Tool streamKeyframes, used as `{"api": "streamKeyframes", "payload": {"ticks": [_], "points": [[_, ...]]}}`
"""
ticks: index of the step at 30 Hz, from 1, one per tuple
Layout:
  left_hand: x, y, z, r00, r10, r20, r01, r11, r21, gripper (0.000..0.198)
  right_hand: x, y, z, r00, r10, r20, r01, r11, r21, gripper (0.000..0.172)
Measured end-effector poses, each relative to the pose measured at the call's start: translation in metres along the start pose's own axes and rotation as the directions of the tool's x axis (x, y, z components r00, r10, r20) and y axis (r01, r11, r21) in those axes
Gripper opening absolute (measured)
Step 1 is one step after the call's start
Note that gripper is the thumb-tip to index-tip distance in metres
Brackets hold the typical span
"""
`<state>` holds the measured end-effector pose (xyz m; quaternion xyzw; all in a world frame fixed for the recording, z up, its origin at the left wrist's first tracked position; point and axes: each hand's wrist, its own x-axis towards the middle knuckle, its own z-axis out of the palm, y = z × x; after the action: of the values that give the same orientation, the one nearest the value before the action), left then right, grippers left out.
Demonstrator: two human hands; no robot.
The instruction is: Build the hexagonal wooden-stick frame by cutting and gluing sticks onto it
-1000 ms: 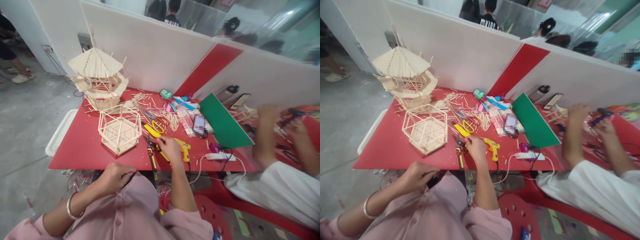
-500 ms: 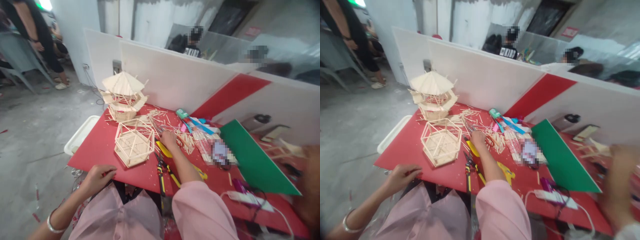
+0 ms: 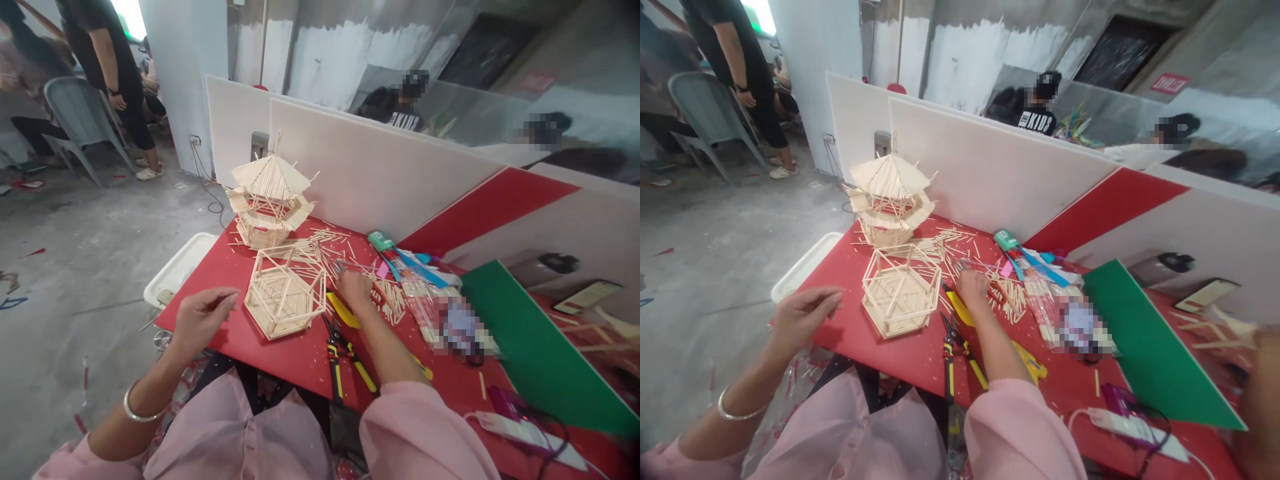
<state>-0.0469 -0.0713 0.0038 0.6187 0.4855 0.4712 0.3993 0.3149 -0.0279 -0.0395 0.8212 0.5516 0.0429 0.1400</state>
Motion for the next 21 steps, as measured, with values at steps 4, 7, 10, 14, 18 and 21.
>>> {"api": "streamKeyframes", "payload": {"ticks": [4, 7, 10, 14, 18, 21], "points": [[0.005, 0.021, 0.002, 0.999, 0.043, -0.015, -0.044, 0.994, -0.099, 0.012, -0.019, 0.023, -0.02, 0.985, 0.076, -0.154, -0.049, 0.984, 0.17, 0.041], [0.014, 0.042, 0.009, 0.999, 0.004, 0.047, 0.008, 0.965, -0.261, 0.012, -0.049, 0.038, -0.035, 0.927, 0.176, -0.331, -0.075, 0.952, 0.297, 0.041], [0.024, 0.063, 0.022, 0.958, -0.054, 0.281, 0.172, 0.894, -0.414, 0.023, -0.102, 0.035, -0.053, 0.572, 0.356, -0.739, 0.175, 0.827, 0.534, 0.032], [0.025, 0.08, 0.042, 0.852, -0.074, 0.519, 0.379, 0.77, -0.513, 0.037, -0.182, 0.002, -0.068, 0.297, 0.264, -0.918, 0.436, 0.818, 0.376, 0.036], [0.012, 0.079, 0.053, 0.889, -0.153, 0.432, 0.417, 0.66, -0.624, 0.034, -0.216, -0.027, -0.058, 0.464, 0.155, -0.872, 0.653, 0.606, 0.455, 0.05], [0.002, 0.071, 0.059, 0.912, -0.224, 0.344, 0.405, 0.623, -0.669, 0.033, -0.21, -0.036, -0.043, 0.643, 0.333, -0.69, 0.658, 0.221, 0.72, 0.058]]}}
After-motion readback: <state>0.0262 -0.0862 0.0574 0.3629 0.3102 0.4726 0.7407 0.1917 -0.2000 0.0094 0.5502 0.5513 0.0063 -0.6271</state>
